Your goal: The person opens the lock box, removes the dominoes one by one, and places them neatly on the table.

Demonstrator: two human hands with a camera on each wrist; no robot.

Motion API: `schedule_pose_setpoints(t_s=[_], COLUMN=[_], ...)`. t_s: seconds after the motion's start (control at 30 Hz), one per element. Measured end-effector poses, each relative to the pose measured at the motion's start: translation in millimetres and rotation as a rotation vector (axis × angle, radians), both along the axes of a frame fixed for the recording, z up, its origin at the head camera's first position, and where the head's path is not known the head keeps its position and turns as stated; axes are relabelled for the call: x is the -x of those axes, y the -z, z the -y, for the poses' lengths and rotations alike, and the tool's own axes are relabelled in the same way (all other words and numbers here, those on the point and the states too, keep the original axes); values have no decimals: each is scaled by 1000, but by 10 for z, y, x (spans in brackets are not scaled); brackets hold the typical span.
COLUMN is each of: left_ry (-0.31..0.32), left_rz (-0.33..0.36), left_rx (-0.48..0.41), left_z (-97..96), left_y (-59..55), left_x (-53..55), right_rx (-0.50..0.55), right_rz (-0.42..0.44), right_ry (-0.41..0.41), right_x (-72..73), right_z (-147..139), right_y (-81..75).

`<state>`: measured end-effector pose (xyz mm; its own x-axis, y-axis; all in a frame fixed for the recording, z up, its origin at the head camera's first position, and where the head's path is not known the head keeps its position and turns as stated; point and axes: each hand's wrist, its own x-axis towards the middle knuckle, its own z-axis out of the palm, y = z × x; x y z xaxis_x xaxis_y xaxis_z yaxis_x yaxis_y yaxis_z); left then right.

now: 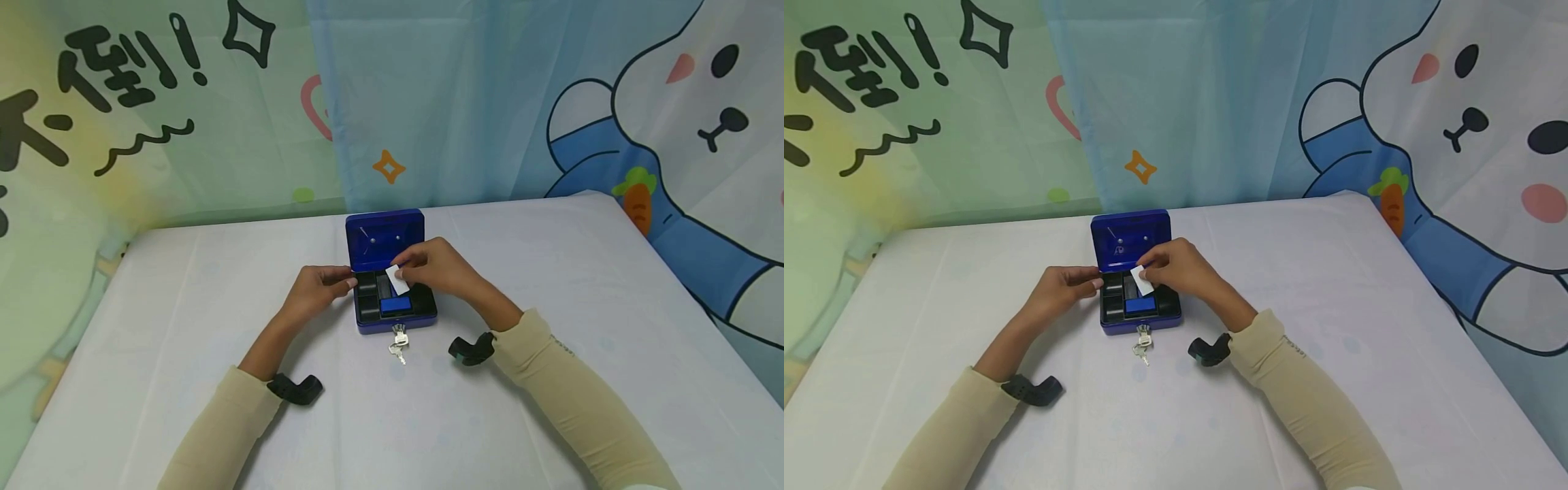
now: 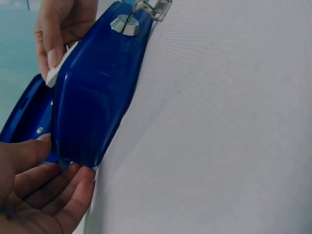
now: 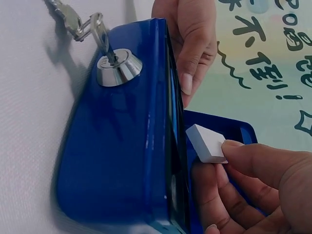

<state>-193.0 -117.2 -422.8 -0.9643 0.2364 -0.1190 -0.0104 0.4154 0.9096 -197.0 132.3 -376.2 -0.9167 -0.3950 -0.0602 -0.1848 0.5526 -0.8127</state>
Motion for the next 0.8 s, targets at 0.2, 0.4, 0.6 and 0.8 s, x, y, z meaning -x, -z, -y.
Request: schedule_pose_setpoints(t_s=[0.2,0.4,0.6,0.8], left_ry=[4,9,0,-9], left_rz=[0,5,-1,11], left_rx=[-9,-16,6,14], left_z=[3,7,6,1], left_y=[18,28,22,19], left_x=[8,13,9,9], right_rx=[31,57,83,93], right_rz=[34,72,113,135], right_ry=[20,55,90,128], right_x=[-13,-19,-26,-26], right_z=[-55,-159,-297,-454], right_y=[-25,-25,-33,-19])
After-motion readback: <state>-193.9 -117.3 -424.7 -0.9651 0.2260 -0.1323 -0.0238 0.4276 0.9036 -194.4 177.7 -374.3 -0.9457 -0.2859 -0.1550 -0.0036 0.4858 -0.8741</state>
